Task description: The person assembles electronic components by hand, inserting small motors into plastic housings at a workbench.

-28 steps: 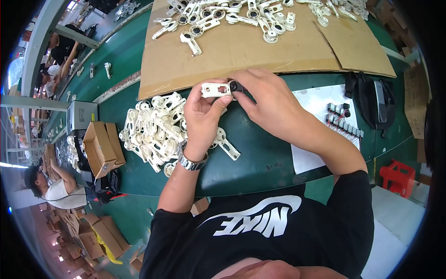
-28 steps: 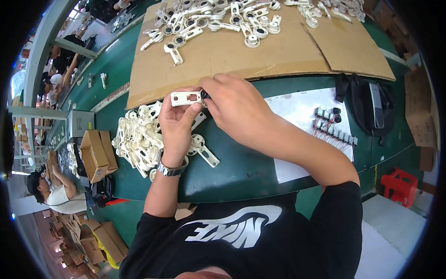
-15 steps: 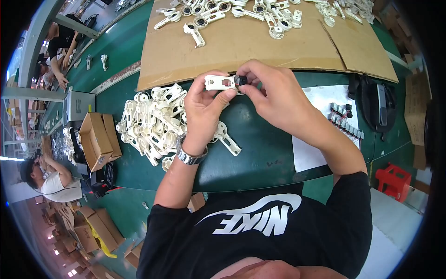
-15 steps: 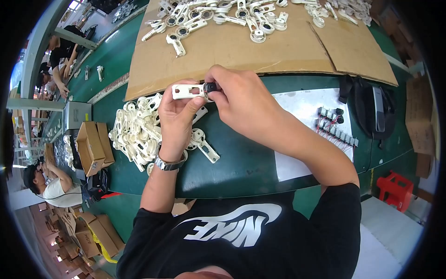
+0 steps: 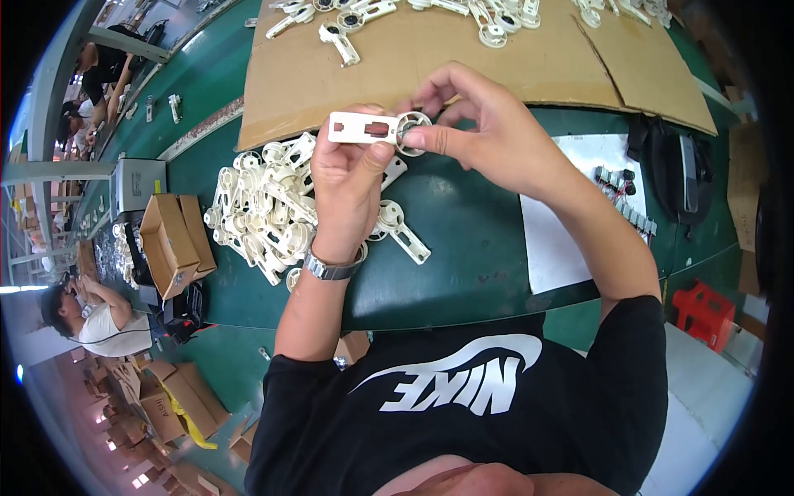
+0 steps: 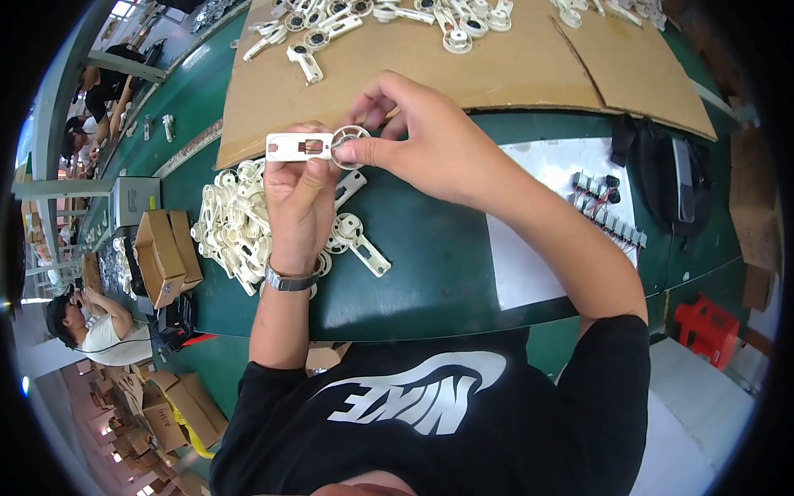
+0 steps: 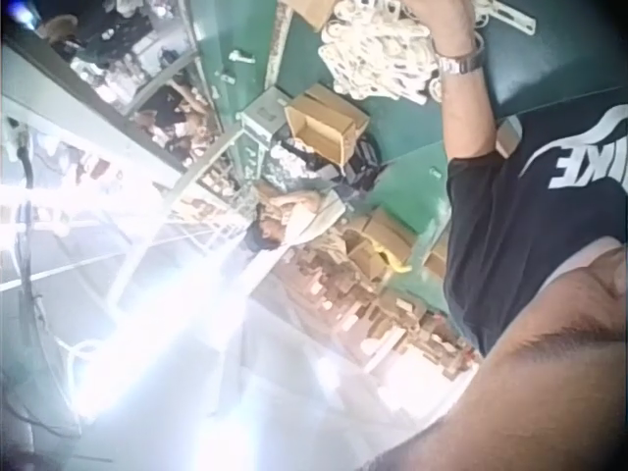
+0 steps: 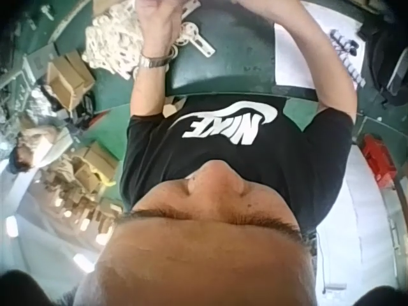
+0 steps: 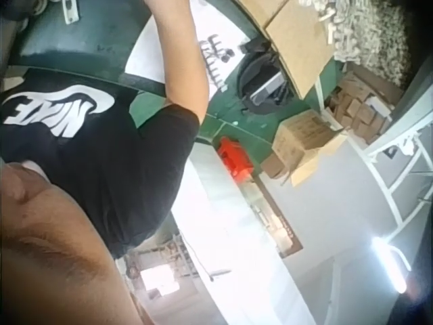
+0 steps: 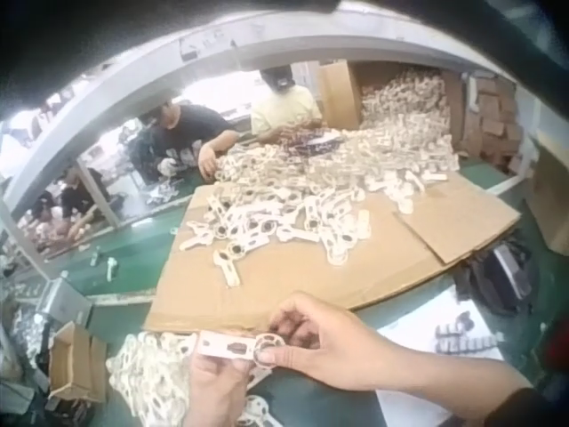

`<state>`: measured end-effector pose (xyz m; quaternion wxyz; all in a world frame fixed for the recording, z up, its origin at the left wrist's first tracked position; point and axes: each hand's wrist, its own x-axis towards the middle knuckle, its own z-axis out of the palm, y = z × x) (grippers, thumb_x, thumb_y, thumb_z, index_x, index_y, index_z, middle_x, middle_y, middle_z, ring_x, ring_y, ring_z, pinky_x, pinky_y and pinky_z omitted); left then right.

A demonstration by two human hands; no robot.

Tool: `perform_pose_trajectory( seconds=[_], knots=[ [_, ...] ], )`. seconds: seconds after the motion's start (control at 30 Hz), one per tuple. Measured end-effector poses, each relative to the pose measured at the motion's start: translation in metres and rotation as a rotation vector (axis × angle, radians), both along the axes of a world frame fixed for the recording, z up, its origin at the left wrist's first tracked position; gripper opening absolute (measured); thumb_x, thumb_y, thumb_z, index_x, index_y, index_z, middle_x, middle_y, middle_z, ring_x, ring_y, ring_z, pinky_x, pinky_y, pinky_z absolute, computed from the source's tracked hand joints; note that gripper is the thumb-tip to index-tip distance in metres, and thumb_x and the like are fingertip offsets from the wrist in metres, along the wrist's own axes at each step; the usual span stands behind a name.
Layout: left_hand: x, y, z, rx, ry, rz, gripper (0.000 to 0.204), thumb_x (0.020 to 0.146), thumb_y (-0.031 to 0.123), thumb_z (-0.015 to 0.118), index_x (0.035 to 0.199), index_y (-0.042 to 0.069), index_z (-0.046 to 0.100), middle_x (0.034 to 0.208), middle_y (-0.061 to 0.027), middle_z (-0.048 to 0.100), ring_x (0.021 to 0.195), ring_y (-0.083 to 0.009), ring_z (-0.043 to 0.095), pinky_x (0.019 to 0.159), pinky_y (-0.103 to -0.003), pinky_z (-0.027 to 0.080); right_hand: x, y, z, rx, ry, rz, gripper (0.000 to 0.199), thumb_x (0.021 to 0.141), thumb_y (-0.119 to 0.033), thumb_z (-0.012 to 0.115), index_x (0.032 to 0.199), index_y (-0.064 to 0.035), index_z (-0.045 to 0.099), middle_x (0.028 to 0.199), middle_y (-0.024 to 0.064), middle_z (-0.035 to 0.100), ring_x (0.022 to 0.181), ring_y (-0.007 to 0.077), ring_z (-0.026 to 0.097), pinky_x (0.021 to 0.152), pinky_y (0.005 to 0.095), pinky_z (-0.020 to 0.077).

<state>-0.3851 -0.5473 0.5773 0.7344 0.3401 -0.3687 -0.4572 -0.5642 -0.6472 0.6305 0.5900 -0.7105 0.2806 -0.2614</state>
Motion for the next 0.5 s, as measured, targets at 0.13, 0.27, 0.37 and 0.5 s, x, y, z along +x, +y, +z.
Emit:
perform_pose_trajectory(
  seconds=[0.13,0.27,0.37,0.5],
  knots=[
    [0.001,-0.003,0.003,-0.050,-0.091,-0.023,0.036,0.094,0.015,0.081,0.124,0.003,0.065,0.122,-0.0112,0.071,0.139,-0.0302,0.055,0.111,-0.043,0.048,-0.001,0.000,0.003,0.248,-0.094,0.246,0.037,0.106,-0.018,0.064,0.137,0.0018,0.063,0.097,0.0078,0.070,0.080,0.0141,0.068,0.065,0.0297,0.0554],
    [0.004,-0.004,0.001,0.001,-0.115,-0.038,0.035,0.094,0.016,0.081,0.123,0.004,0.065,0.122,-0.0098,0.071,0.143,-0.0367,0.051,0.115,-0.047,0.045,0.003,0.003,0.003,0.276,-0.052,0.149,0.031,0.105,-0.013,0.063,0.131,0.0017,0.068,0.087,0.0075,0.072,0.072,0.0139,0.067,0.065,0.0286,0.0548],
    [0.003,-0.003,-0.001,0.000,-0.119,-0.036,0.035,0.093,0.014,0.081,0.123,0.005,0.065,0.121,-0.0092,0.071,0.142,-0.0378,0.052,0.114,-0.049,0.045,0.005,0.003,-0.001,0.269,-0.059,0.145,0.028,0.104,-0.012,0.064,0.129,0.0009,0.070,0.085,0.0067,0.071,0.070,0.0125,0.064,0.063,0.0281,0.0525],
    [0.001,-0.002,0.000,-0.005,-0.144,-0.042,0.035,0.094,0.014,0.081,0.123,0.004,0.065,0.119,-0.0087,0.070,0.135,-0.0315,0.058,0.111,-0.045,0.047,0.006,0.005,-0.006,0.269,-0.021,0.092,0.026,0.103,-0.011,0.065,0.126,-0.0008,0.072,0.080,0.0036,0.068,0.067,0.0103,0.060,0.061,0.0273,0.0485]
  ],
)
